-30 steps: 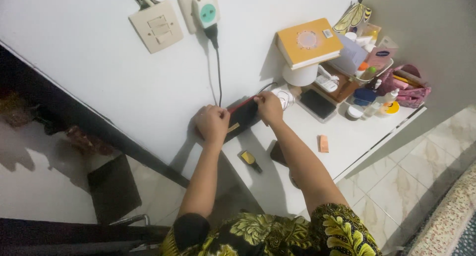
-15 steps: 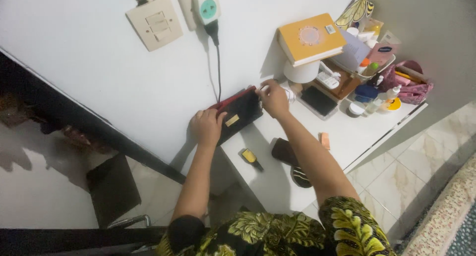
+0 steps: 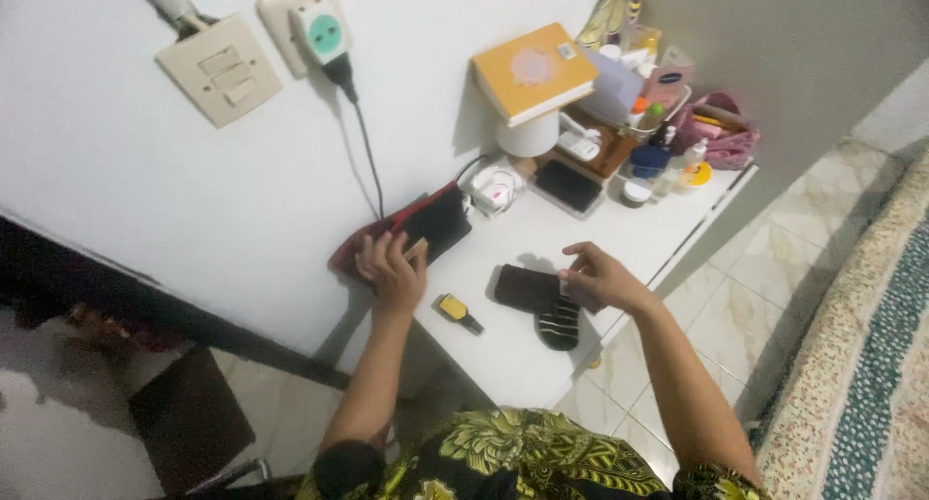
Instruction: Organizing various items on a dresser and sorting through the contents of a purse and wallet.
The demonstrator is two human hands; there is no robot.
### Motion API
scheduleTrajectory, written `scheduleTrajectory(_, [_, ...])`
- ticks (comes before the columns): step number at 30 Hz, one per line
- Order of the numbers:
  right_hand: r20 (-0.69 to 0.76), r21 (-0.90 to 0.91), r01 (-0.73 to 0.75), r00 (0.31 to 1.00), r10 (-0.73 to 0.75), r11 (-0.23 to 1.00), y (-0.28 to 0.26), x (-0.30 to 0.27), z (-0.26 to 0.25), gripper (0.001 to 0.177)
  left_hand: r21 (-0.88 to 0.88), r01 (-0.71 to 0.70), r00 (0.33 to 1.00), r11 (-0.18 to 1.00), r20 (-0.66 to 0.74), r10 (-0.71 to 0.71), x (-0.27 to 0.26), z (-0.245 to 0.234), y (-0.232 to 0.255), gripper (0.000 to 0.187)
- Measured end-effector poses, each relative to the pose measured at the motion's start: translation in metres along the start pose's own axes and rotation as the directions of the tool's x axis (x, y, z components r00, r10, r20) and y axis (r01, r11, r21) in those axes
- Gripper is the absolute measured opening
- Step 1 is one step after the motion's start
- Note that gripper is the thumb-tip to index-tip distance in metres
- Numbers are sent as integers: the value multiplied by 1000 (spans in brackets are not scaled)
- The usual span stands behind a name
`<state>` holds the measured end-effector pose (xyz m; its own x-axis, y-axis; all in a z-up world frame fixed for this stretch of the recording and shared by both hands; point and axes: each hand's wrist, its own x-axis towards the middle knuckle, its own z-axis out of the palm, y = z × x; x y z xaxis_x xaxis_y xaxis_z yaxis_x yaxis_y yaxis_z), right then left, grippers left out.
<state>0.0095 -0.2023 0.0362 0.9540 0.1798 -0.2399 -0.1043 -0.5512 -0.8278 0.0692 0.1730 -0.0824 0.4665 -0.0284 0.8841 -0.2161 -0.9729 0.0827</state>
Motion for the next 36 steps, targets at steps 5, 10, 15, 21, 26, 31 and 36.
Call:
scheduleTrajectory(5, [-91, 530, 243, 969, -230, 813, 19, -13, 24, 65, -497, 8, 997, 867, 67, 29, -7, -28, 94, 49])
scheduleTrajectory(10, [-190, 478, 343, 939, -286, 809, 13, -20, 47, 64, -745, 336, 862, 576, 489, 130, -2, -37, 117, 57])
scheduleTrajectory(15, [-372, 523, 288, 924, -89, 802, 6, -22, 61, 52, -601, 699, 679, 388, 728, -95, 13, -43, 106, 65])
scheduleTrajectory(21, [-289, 611, 215, 957, -38, 762, 7, -13, 83, 47, -424, 876, 411, 228, 905, 107, -5, -48, 134, 67])
scheduleTrajectory(26, [-352, 386, 255, 929, -114, 887, 12, -19, 79, 40, -444, 895, 435, 51, 891, 132, -25, -19, 115, 34])
scheduleTrajectory(31, [-375, 211, 177, 923, -88, 961, 0, -28, 73, 40, -406, 912, 409, -55, 909, 80, -8, -38, 113, 40])
scheduleTrajectory(36, [-332, 202, 172, 938, -98, 964, 2, -25, 74, 26, -484, 848, 488, 217, 872, 41, 0, -24, 92, 31])
